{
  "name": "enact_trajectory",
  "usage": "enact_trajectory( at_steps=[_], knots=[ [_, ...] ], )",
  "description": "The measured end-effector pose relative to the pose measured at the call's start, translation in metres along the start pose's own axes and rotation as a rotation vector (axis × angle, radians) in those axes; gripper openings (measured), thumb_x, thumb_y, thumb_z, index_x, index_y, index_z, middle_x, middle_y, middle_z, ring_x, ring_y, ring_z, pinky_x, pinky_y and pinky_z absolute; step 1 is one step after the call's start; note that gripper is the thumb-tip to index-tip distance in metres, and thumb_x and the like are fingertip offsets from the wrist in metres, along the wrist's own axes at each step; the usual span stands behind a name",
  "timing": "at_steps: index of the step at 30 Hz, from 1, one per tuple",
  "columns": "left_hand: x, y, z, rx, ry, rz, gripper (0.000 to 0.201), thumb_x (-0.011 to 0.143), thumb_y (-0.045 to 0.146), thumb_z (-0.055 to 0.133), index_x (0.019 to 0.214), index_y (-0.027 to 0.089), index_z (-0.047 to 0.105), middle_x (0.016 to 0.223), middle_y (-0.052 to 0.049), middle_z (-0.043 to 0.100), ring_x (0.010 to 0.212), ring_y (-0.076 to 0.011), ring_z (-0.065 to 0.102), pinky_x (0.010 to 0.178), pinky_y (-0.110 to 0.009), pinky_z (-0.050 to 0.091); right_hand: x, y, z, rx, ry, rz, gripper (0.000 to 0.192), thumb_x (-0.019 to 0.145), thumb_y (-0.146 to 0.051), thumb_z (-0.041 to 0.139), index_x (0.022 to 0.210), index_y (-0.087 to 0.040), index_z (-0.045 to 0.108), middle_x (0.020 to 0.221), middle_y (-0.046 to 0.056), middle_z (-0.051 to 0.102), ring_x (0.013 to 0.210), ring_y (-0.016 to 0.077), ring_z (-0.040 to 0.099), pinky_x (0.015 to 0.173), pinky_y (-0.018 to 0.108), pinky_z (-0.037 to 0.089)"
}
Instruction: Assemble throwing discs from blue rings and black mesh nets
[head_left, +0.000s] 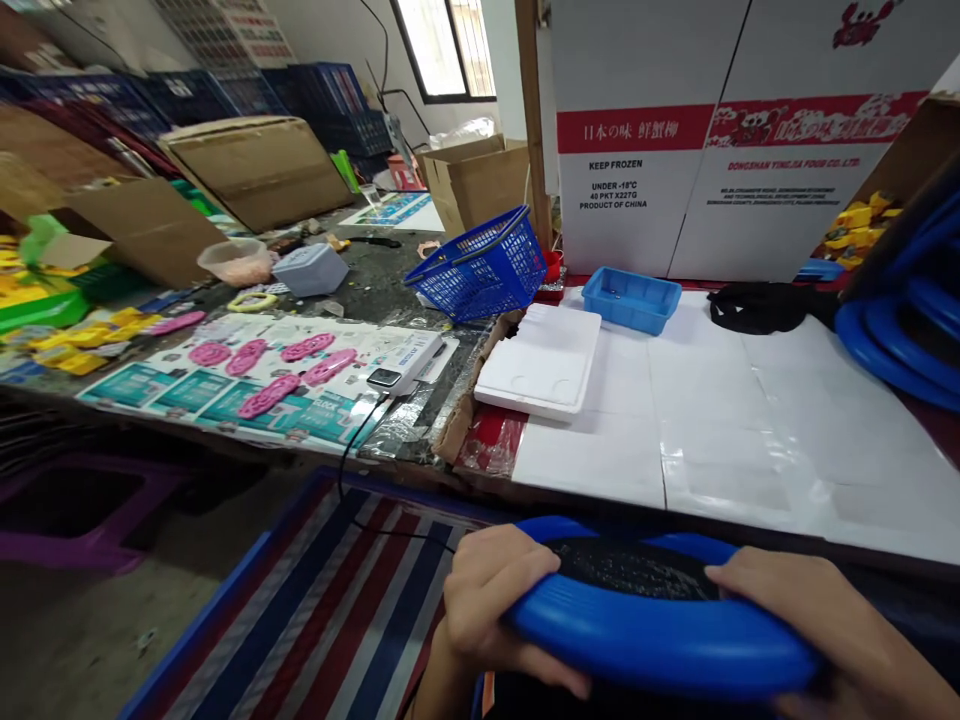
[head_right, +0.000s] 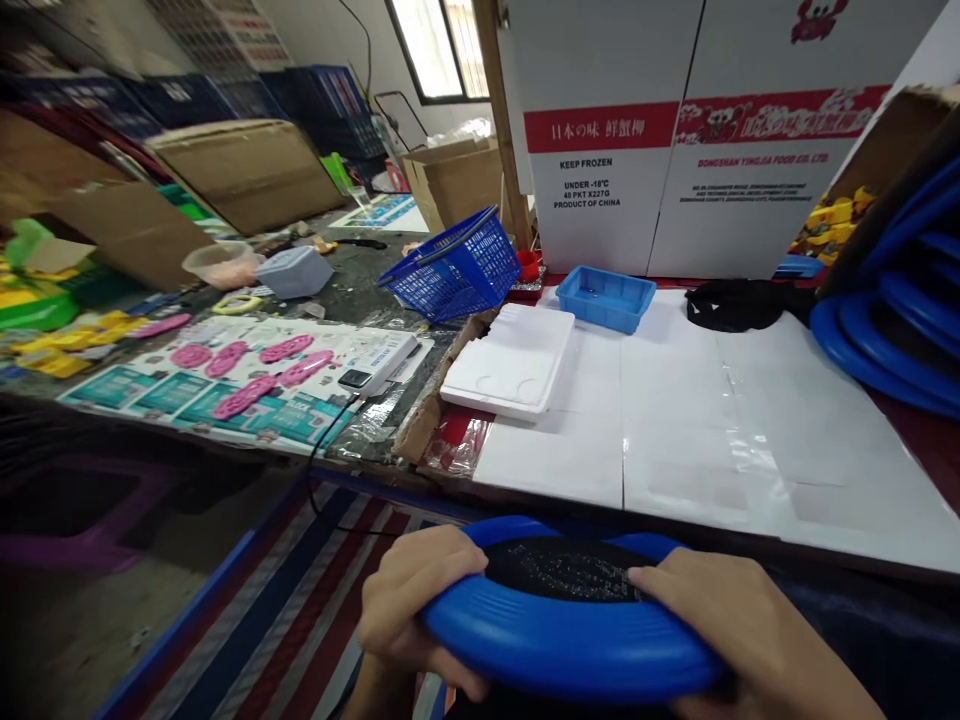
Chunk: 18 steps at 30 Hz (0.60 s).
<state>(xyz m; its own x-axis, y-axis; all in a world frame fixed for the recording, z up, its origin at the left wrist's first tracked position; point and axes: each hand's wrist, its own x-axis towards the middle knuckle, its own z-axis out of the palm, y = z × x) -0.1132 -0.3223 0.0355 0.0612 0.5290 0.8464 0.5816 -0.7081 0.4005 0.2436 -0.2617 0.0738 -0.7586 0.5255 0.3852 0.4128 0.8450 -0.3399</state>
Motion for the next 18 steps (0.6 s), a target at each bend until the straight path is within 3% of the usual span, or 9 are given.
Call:
enact_trajectory(
  at_steps=[3,7,10,13,18],
  knots=[
    [-0.007,-0.015,-0.006,-0.062,0.008,-0.14,0.073,0.08,0.088,0.077,0.099,0.017,0.077,0.07,-0.004,0.074,0.059,-0.0201,0.071,0.061,-0.032,0.059,-0.023,0.022,0.003,0.025,0.047,0.099,0.055,0.091,-0.035,0.072,0.145,-0.031,0.065,0.13,0.007,0.081,0.114,0.0312,0.081,0.092,0.039,0.071],
    [0.004,-0.02,-0.002,-0.118,-0.271,-0.407,0.078,0.072,0.093,0.078,0.097,0.019,0.08,0.085,-0.007,0.081,0.075,-0.0224,0.076,0.074,-0.032,0.058,-0.019,0.027,0.01,-0.048,0.072,0.083,0.056,0.089,-0.038,0.08,0.143,-0.031,0.065,0.121,0.005,0.084,0.101,0.0286,0.085,0.082,0.034,0.072],
    [0.02,-0.012,0.012,-0.175,-0.367,-0.356,0.079,0.074,0.091,0.079,0.105,0.019,0.081,0.089,-0.006,0.082,0.074,-0.0201,0.075,0.073,-0.03,0.053,-0.001,0.017,0.012,-0.098,0.036,0.035,0.058,0.086,-0.035,0.082,0.142,-0.031,0.066,0.118,0.003,0.086,0.095,0.0258,0.086,0.08,0.029,0.07],
    [0.028,-0.004,0.028,-0.191,-0.431,-0.258,0.074,0.077,0.088,0.08,0.104,0.019,0.079,0.076,-0.002,0.078,0.062,-0.0166,0.07,0.06,-0.028,0.043,0.015,0.009,0.009,-0.09,0.041,-0.01,0.057,0.085,-0.028,0.078,0.141,-0.028,0.066,0.113,0.001,0.087,0.088,0.0235,0.086,0.077,0.026,0.069],
    [0.018,0.004,0.041,-0.052,-0.354,-0.149,0.073,0.082,0.09,0.072,0.094,0.019,0.073,0.066,-0.001,0.071,0.053,-0.0147,0.062,0.054,-0.032,0.033,0.019,0.006,0.006,-0.027,0.075,-0.04,0.047,0.088,-0.022,0.069,0.135,-0.027,0.067,0.103,0.002,0.087,0.078,0.022,0.085,0.067,0.025,0.066]
  ],
)
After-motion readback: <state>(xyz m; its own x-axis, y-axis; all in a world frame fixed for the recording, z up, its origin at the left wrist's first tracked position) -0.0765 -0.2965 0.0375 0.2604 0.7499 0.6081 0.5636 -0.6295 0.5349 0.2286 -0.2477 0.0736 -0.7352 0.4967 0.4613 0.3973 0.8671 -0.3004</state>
